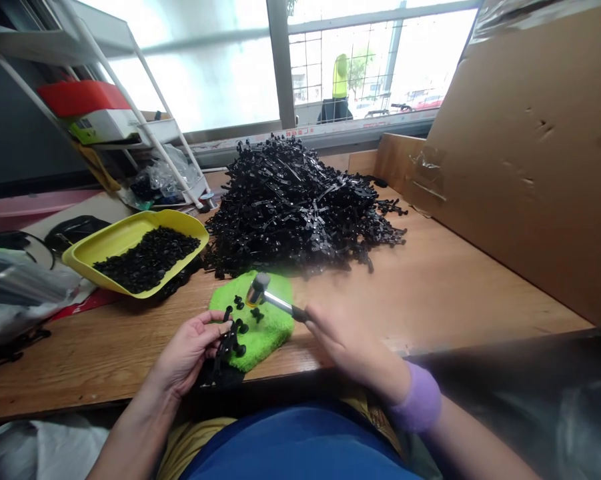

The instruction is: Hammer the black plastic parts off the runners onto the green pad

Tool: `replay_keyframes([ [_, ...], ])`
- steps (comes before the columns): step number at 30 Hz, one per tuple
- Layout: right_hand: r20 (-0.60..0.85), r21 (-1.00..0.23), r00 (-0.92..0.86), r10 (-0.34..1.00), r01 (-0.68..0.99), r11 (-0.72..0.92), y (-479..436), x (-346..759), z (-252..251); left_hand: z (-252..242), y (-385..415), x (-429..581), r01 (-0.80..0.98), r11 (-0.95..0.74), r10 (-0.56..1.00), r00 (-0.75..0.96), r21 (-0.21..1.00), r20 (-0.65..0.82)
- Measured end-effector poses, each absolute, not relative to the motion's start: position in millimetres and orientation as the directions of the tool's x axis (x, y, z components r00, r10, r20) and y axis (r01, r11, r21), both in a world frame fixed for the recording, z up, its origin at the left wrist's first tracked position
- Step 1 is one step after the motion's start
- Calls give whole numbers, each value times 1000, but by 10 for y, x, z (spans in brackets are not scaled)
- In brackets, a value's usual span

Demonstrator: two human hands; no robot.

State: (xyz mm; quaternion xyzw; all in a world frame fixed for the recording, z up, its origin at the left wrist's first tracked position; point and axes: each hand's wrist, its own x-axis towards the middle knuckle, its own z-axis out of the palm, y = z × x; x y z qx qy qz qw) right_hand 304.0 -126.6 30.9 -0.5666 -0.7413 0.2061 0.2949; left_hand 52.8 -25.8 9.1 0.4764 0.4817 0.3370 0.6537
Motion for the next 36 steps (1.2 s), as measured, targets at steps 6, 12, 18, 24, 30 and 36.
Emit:
replay_keyframes([
  [6,349,-581,-216,912,714,392,-1181,2917,405,101,-266,526,25,289,904,323,957,-282],
  [12,163,-482,-305,938,806,345,-1161,2852,292,102,-261,501,18,324,879,365,946,-308],
  [18,220,-559,-260,940,756,340,-1196,2893,294,121,-252,500,17,330,878,363,944,-313],
  [24,182,-495,-274,944,804,329,-1197,2889,308,107,-240,520,70,296,888,348,953,-301],
  [30,296,-510,-250,922,774,374,-1163,2895,452,99,-245,515,80,285,892,342,955,-295],
  [36,161,-357,-294,942,873,333,-1157,2818,431,122,-251,531,96,268,895,343,959,-284],
])
